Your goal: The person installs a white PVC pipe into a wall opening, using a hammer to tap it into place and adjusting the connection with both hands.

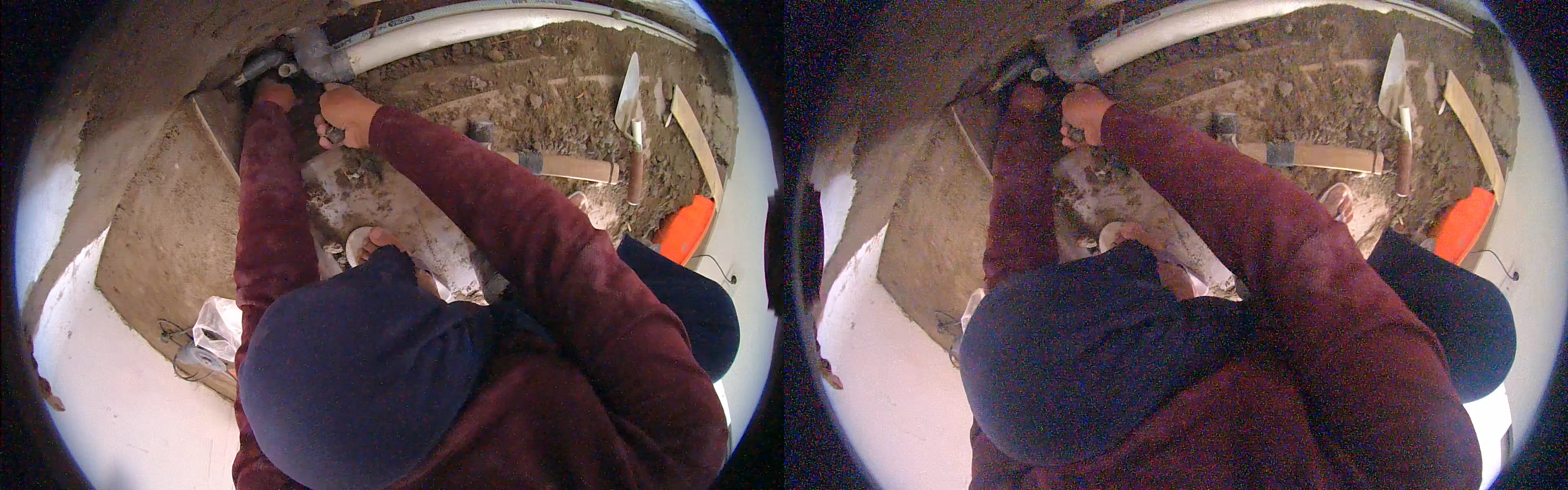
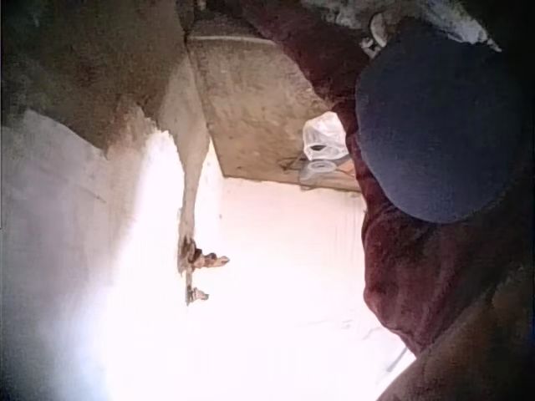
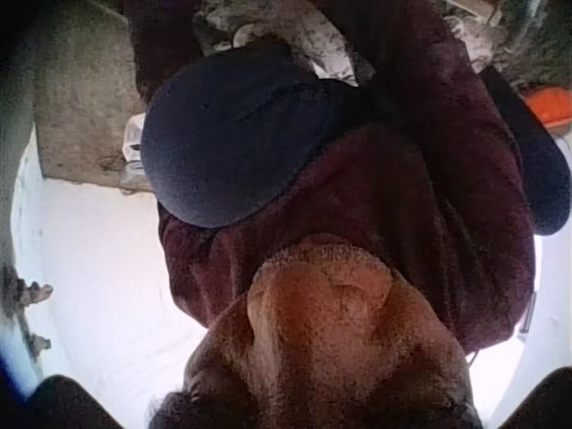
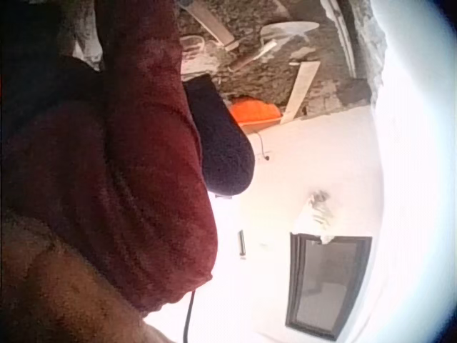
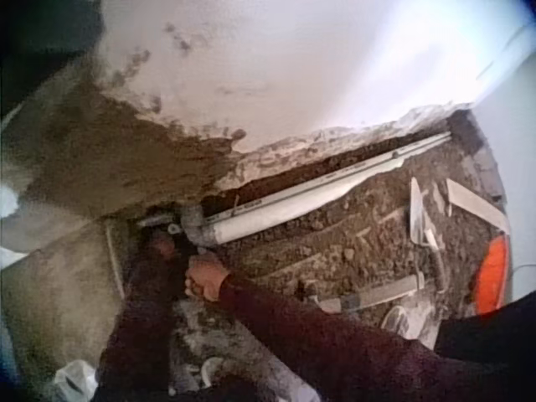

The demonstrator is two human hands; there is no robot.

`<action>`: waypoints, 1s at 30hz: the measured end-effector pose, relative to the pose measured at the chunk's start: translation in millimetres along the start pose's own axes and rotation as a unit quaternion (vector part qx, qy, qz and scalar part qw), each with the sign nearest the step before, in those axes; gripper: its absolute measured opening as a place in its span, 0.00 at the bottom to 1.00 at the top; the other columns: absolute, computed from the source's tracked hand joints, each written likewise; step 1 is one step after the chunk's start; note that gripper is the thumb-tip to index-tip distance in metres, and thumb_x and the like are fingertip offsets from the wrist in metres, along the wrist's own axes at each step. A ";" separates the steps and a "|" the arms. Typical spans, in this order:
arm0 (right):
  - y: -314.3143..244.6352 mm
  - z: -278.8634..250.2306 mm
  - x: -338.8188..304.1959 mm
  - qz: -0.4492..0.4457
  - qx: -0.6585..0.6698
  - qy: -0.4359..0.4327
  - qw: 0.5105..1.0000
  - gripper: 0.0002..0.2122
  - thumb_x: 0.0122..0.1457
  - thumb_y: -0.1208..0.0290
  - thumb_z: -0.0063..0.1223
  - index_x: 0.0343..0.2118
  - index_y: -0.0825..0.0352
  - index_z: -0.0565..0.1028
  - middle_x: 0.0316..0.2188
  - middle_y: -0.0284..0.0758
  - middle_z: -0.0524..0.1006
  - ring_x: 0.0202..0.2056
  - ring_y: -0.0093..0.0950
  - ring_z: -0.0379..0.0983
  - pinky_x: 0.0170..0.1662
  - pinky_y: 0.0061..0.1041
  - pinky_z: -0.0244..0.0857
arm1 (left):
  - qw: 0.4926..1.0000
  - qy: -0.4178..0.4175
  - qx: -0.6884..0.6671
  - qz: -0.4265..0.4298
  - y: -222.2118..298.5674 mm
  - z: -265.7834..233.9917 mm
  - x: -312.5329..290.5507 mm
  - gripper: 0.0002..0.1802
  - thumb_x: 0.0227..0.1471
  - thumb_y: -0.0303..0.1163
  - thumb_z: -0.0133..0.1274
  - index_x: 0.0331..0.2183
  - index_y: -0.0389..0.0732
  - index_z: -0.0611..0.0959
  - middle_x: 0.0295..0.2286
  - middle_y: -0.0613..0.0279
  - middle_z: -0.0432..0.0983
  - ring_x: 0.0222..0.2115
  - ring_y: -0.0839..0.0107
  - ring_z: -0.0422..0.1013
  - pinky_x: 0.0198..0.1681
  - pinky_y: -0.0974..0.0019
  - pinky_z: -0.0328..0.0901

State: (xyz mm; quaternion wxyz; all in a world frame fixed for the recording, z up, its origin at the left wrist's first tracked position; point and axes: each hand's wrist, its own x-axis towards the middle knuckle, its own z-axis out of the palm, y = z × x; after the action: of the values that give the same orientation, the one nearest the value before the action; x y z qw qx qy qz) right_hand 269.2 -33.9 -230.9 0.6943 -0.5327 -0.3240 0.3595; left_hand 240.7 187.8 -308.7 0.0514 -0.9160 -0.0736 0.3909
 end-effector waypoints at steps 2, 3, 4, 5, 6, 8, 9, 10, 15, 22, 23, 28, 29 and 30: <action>4.8 12.1 -5.8 -0.069 0.035 -0.015 0.997 0.08 0.62 0.71 0.35 0.44 0.62 0.61 0.22 0.35 0.65 0.19 0.28 0.64 0.17 0.33 0.61 | 0.996 -0.080 0.049 -0.006 -3.4 -6.0 -19.2 0.22 0.47 0.43 0.53 0.45 0.45 0.78 0.42 0.56 0.75 0.43 0.60 0.71 0.46 0.61 0.66; -1.4 14.8 -9.3 -0.020 0.101 -0.003 0.995 0.10 0.62 0.71 0.35 0.46 0.62 0.61 0.22 0.35 0.66 0.19 0.27 0.64 0.17 0.32 0.61 | 0.994 -0.100 0.049 -0.016 2.8 -10.8 -29.3 0.22 0.48 0.42 0.52 0.45 0.47 0.78 0.42 0.57 0.74 0.44 0.60 0.71 0.46 0.61 0.66; -50.0 16.7 -21.9 0.195 0.259 0.020 0.946 0.12 0.63 0.70 0.34 0.49 0.62 0.60 0.21 0.35 0.66 0.17 0.27 0.64 0.16 0.31 0.61 | 0.991 -0.121 0.047 -0.032 6.3 -17.6 -45.3 0.21 0.48 0.41 0.52 0.45 0.48 0.78 0.43 0.58 0.74 0.45 0.61 0.71 0.47 0.61 0.66; -104.6 15.2 -30.9 0.396 0.396 0.041 0.828 0.14 0.63 0.69 0.34 0.52 0.61 0.60 0.21 0.35 0.66 0.16 0.27 0.63 0.16 0.30 0.61 | 0.990 -0.124 0.022 -0.057 11.8 -24.4 -61.4 0.21 0.48 0.41 0.51 0.45 0.47 0.78 0.43 0.58 0.74 0.45 0.61 0.70 0.47 0.61 0.66; -160.6 -0.2 -36.1 0.425 0.272 0.052 0.862 0.18 0.63 0.68 0.34 0.56 0.59 0.57 0.21 0.35 0.66 0.15 0.26 0.62 0.15 0.28 0.61 | 0.992 -0.110 0.001 -0.060 32.5 -55.0 -65.2 0.20 0.49 0.40 0.51 0.45 0.47 0.78 0.44 0.58 0.74 0.45 0.61 0.70 0.48 0.62 0.66; -201.8 -19.0 -50.6 0.446 0.101 0.013 0.889 0.23 0.64 0.67 0.34 0.61 0.55 0.51 0.20 0.33 0.65 0.12 0.23 0.61 0.13 0.25 0.59 | 0.990 -0.103 -0.021 -0.096 35.2 -90.8 -91.6 0.20 0.49 0.40 0.50 0.45 0.46 0.78 0.44 0.58 0.73 0.46 0.61 0.70 0.48 0.62 0.66; -205.1 -23.1 -59.3 0.438 0.073 -0.012 0.896 0.23 0.64 0.67 0.33 0.62 0.54 0.50 0.20 0.33 0.66 0.12 0.23 0.61 0.13 0.25 0.59 | 0.988 -0.104 -0.018 -0.108 28.8 -90.6 -101.3 0.20 0.49 0.40 0.50 0.45 0.46 0.78 0.44 0.58 0.73 0.46 0.61 0.70 0.48 0.62 0.66; -208.9 -32.4 -70.6 0.434 0.039 -0.019 0.900 0.24 0.64 0.68 0.33 0.63 0.53 0.49 0.20 0.33 0.66 0.12 0.22 0.61 0.13 0.24 0.59 | 0.990 -0.104 -0.008 -0.097 29.3 -89.6 -94.6 0.20 0.48 0.40 0.50 0.45 0.46 0.78 0.44 0.58 0.73 0.46 0.61 0.70 0.48 0.62 0.66; -224.3 -58.3 -109.7 0.398 -0.044 -0.025 0.916 0.22 0.64 0.70 0.33 0.61 0.53 0.54 0.24 0.33 0.68 0.15 0.19 0.64 0.15 0.21 0.64 | 0.990 -0.114 0.062 -0.061 1.4 -83.6 -67.4 0.21 0.48 0.41 0.51 0.45 0.46 0.78 0.44 0.58 0.73 0.46 0.61 0.70 0.48 0.61 0.66; -201.6 -37.7 -163.8 0.163 -0.238 0.014 0.957 0.22 0.63 0.71 0.34 0.61 0.55 0.55 0.43 0.40 0.69 0.19 0.20 0.66 0.22 0.20 0.66 | 0.984 -0.127 0.116 -0.036 -8.4 -92.9 -54.8 0.21 0.47 0.42 0.51 0.45 0.46 0.78 0.44 0.57 0.74 0.46 0.60 0.70 0.48 0.61 0.66; -218.9 -33.6 -163.8 0.238 -0.188 0.004 0.953 0.22 0.62 0.71 0.34 0.61 0.55 0.55 0.44 0.41 0.69 0.19 0.20 0.66 0.23 0.20 0.66 | 0.984 -0.127 0.122 -0.029 -7.3 -95.0 -52.1 0.22 0.47 0.42 0.51 0.45 0.46 0.78 0.44 0.57 0.74 0.46 0.60 0.70 0.48 0.61 0.66; -239.5 -27.2 -164.4 0.314 -0.147 -0.020 0.938 0.22 0.63 0.70 0.33 0.61 0.56 0.54 0.41 0.42 0.70 0.18 0.20 0.65 0.23 0.21 0.65 | 0.982 -0.128 0.140 -0.015 -11.0 -97.4 -43.9 0.22 0.47 0.42 0.51 0.44 0.46 0.78 0.43 0.57 0.74 0.45 0.60 0.70 0.48 0.61 0.66; -242.3 -26.9 -165.8 0.303 -0.168 -0.022 0.938 0.22 0.63 0.70 0.33 0.61 0.57 0.54 0.41 0.43 0.70 0.19 0.22 0.66 0.25 0.22 0.66 | 0.982 -0.129 0.140 -0.011 -9.4 -96.7 -42.5 0.22 0.46 0.43 0.52 0.44 0.45 0.78 0.43 0.57 0.74 0.45 0.60 0.70 0.48 0.61 0.66; -248.4 -27.6 -166.9 0.303 -0.185 -0.026 0.935 0.22 0.63 0.69 0.33 0.61 0.57 0.54 0.42 0.45 0.70 0.22 0.24 0.69 0.29 0.23 0.67 | 0.982 -0.129 0.140 -0.009 -7.8 -96.8 -40.0 0.22 0.46 0.43 0.52 0.44 0.45 0.78 0.43 0.57 0.74 0.45 0.60 0.70 0.48 0.61 0.65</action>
State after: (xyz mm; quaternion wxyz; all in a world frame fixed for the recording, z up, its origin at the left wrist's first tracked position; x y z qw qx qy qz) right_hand 241.7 -232.1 -6.7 0.4330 -0.7149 -0.2264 0.5002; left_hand 282.7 184.9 -212.5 0.1730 -0.8411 -0.0323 0.5115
